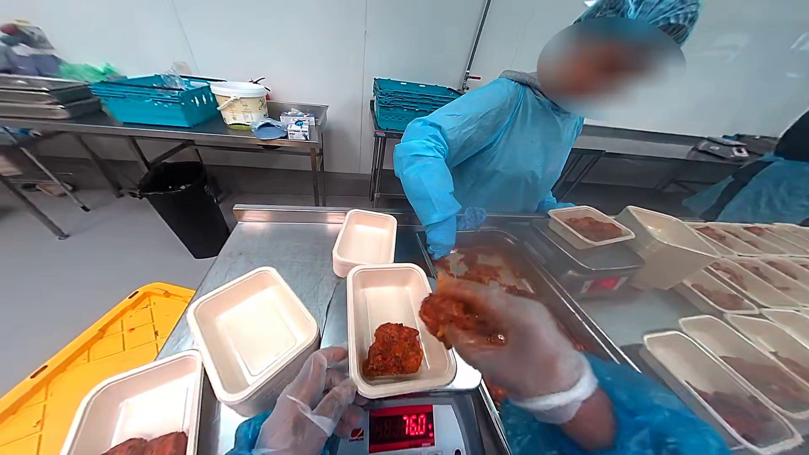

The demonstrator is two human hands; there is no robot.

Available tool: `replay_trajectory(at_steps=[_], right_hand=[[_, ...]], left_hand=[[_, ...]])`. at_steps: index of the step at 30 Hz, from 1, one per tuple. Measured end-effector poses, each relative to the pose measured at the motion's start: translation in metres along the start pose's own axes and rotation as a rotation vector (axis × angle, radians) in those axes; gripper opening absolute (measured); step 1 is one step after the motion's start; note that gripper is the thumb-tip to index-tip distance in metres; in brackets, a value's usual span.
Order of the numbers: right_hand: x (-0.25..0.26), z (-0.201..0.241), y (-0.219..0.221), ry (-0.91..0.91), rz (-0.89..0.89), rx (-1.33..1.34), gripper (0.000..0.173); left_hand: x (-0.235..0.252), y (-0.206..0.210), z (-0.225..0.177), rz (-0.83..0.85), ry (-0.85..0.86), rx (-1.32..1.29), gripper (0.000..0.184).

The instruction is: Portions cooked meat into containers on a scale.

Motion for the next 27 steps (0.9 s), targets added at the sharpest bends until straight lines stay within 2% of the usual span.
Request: replay_trajectory(at_steps=[4, 6, 8, 12, 15, 20, 23, 27], right_hand=[[0.014, 0.025, 0.030, 0.053, 0.299, -0.370, 0.044], [0.020, 0.033, 0.035, 0.125, 0.443, -0.469, 0.046], [0.022, 0.038, 0.039, 0.164, 0.504, -0.537, 0.047], [0.018, 0.041, 0.044, 0.175, 0.508, -0.619, 0.046], [0.021, 0.048, 0.044, 0.224, 0.665, -0.619, 0.052], [0.017, 0.042, 0.034, 0.229, 0.740, -0.427, 0.054], [0.009, 0.035, 0.025, 0.163, 0.708, -0.334, 0.045], [0.012, 0.035, 0.017, 0.208, 0.765, -0.365, 0.040]], left_hand=[[0.001, 0.006, -0.001, 0.019, 0.008, -0.038, 0.044], [0.002, 0.007, -0.002, 0.051, 0.001, -0.080, 0.043], [0.005, 0.007, 0.000, 0.089, -0.008, -0.154, 0.041], [0.008, 0.005, 0.003, 0.147, 0.003, -0.267, 0.034], [0.010, 0.007, 0.002, 0.143, 0.016, -0.305, 0.034], [0.012, 0.020, -0.008, 0.078, -0.110, -0.309, 0.039], [0.013, 0.023, -0.010, 0.043, -0.117, -0.342, 0.037], [0.013, 0.024, -0.009, 0.036, -0.091, -0.379, 0.037]])
Point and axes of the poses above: each hand's wrist, its own x-axis towards the middle knuckle, its own y-axis out of the palm, z = x × y, the point moved 1 cm from there along x, towards the middle knuckle, and after that the axes turned 8 degrees about -y, right-handed, at the moved point
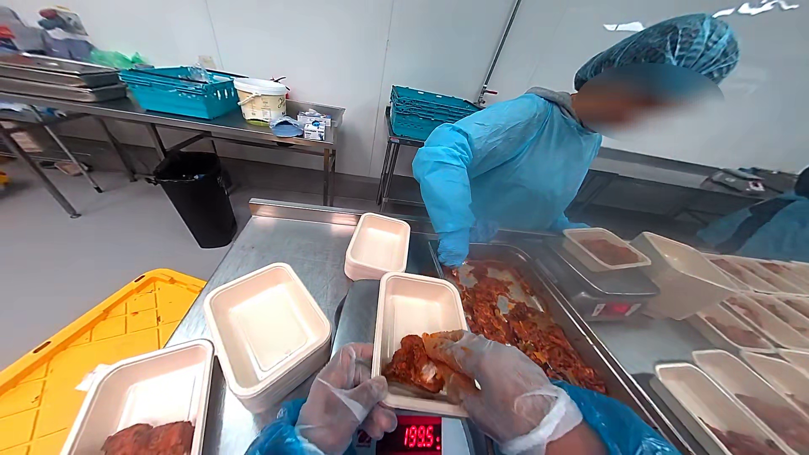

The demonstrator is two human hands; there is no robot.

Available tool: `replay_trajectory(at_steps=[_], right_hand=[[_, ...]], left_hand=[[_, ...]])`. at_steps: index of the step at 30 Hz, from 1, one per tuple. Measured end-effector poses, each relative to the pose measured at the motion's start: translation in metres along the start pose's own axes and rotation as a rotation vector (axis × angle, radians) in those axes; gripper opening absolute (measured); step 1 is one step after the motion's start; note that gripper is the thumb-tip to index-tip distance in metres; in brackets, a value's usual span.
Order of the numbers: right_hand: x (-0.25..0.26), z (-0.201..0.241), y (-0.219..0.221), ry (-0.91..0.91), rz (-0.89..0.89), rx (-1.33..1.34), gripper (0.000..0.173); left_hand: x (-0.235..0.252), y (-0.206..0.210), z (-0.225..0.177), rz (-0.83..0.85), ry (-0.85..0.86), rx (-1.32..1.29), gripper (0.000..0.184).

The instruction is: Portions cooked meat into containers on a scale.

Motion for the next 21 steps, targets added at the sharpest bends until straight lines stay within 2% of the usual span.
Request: replay_trajectory(at_steps=[9, 15, 21], right_hand=[[0.013, 0.000, 0.007, -0.015, -0.018, -0.020, 0.038], [0.020, -0.004, 0.017, -0.096, -0.141, 0.014, 0.035], [0.009, -0.005, 0.000, -0.019, -0.001, -0.030, 0.032]], left_hand=[[0.000, 0.001, 0.002, -0.016, 0.007, -0.028, 0.039], [0.001, 0.001, 0.001, -0.008, 0.006, -0.023, 0.039], [0.000, 0.003, 0.004, -0.045, 0.048, -0.055, 0.037]])
Point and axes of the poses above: each hand's wrist, its own x-axis towards the middle knuckle, its own y-axis out of the palm, z = x × y, the point moved 1 cm from there along x, towards the middle knuckle, and after that the axes turned 8 degrees about -y, right-handed, at the moved point
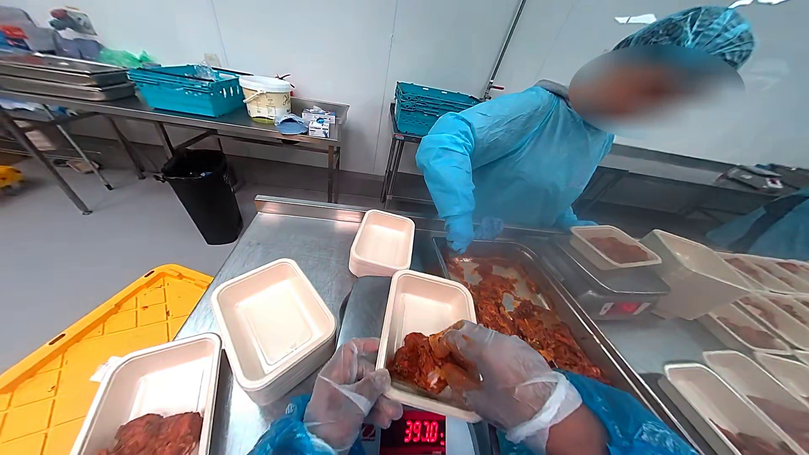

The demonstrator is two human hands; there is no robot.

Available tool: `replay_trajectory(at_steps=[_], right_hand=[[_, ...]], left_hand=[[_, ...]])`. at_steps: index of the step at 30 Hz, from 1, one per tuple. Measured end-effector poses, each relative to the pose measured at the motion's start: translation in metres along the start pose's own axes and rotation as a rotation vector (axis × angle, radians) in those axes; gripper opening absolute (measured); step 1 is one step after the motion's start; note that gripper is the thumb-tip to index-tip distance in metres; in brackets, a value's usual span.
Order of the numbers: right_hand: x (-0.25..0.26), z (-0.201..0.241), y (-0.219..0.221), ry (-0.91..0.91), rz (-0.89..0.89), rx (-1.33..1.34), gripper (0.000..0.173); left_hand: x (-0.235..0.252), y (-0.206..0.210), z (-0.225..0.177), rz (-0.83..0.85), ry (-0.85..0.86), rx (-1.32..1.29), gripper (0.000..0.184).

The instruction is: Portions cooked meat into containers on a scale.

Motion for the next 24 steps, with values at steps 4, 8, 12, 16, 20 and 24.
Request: replay_trajectory(at_steps=[4, 8, 12, 16, 20, 24], right_hand=[[-0.009, -0.003, -0.002, -0.025, -0.005, 0.008, 0.028], [-0.009, -0.005, 0.002, -0.056, -0.026, -0.010, 0.026], [-0.008, -0.010, 0.007, -0.091, -0.104, 0.010, 0.025], [-0.015, -0.020, 0.007, -0.143, -0.248, 0.023, 0.024], [-0.029, -0.046, 0.013, -0.210, -0.567, 0.034, 0.021], [-0.056, -0.083, 0.013, -0.170, -0.684, 0.095, 0.020]], left_hand=[[0.000, 0.000, 0.002, -0.046, 0.034, -0.032, 0.036], [0.001, 0.000, 0.002, -0.056, 0.043, -0.056, 0.035], [0.001, -0.001, 0.001, -0.047, 0.026, -0.051, 0.036], [0.001, -0.002, 0.002, -0.042, 0.025, -0.055, 0.037], [-0.004, -0.008, 0.001, -0.056, 0.039, 0.002, 0.036], [-0.013, -0.032, -0.002, -0.087, 0.165, 0.190, 0.038]])
Point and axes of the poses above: each hand's wrist, its own x-axis towards the middle knuckle, its own y-axis out of the palm, z = x × y, the point moved 1 cm from there along x, towards the middle knuckle, and after that the axes turned 8 degrees about -y, right-handed, at the moved point
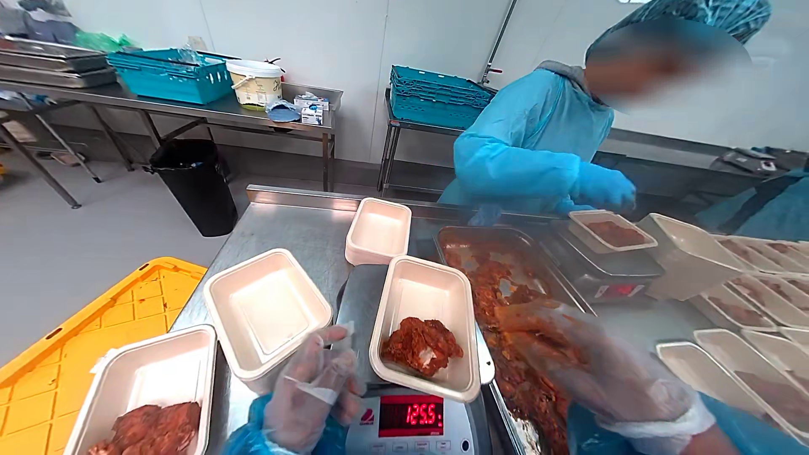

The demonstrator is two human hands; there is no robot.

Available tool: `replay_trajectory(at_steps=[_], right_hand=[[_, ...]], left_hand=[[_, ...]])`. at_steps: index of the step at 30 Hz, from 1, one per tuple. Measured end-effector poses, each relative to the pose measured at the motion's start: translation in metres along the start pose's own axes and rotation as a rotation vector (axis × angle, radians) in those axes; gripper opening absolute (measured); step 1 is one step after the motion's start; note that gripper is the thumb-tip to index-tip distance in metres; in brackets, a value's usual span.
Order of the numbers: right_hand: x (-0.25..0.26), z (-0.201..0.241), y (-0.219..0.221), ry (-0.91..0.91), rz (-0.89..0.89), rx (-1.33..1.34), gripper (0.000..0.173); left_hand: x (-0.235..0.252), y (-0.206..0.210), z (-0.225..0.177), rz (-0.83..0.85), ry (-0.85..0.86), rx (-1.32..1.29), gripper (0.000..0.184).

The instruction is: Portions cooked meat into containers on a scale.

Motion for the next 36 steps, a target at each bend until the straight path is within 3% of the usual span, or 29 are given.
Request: replay_trajectory(at_steps=[4, 9, 25, 30, 36], right_hand=[[-0.031, -0.023, -0.023, 0.118, -0.021, 0.033, 0.024], [-0.063, -0.036, -0.036, 0.269, -0.023, 0.014, 0.029], [-0.115, -0.046, -0.037, 0.494, 0.135, 0.120, 0.028], [-0.125, -0.057, -0.036, 0.583, 0.123, 0.042, 0.023], [-0.117, -0.056, -0.033, 0.747, 0.379, -0.007, 0.027]], left_hand=[[-0.004, -0.021, -0.010, -0.109, 0.153, 0.004, 0.023], [-0.005, -0.027, -0.014, -0.196, 0.188, 0.018, 0.024], [-0.004, -0.027, -0.012, -0.196, 0.202, 0.040, 0.032], [-0.002, -0.036, -0.007, -0.111, 0.254, 0.105, 0.034], [-0.004, -0.032, -0.019, -0.058, 0.177, 0.148, 0.032]])
Point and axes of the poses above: each hand's wrist, its own x-axis towards the middle knuckle, its own y-axis out of the palm, z = x × y, the point moved 1 cm from there along x, towards the middle knuckle, and after that the axes turned 8 degrees about -y, right-handed, at the moved point
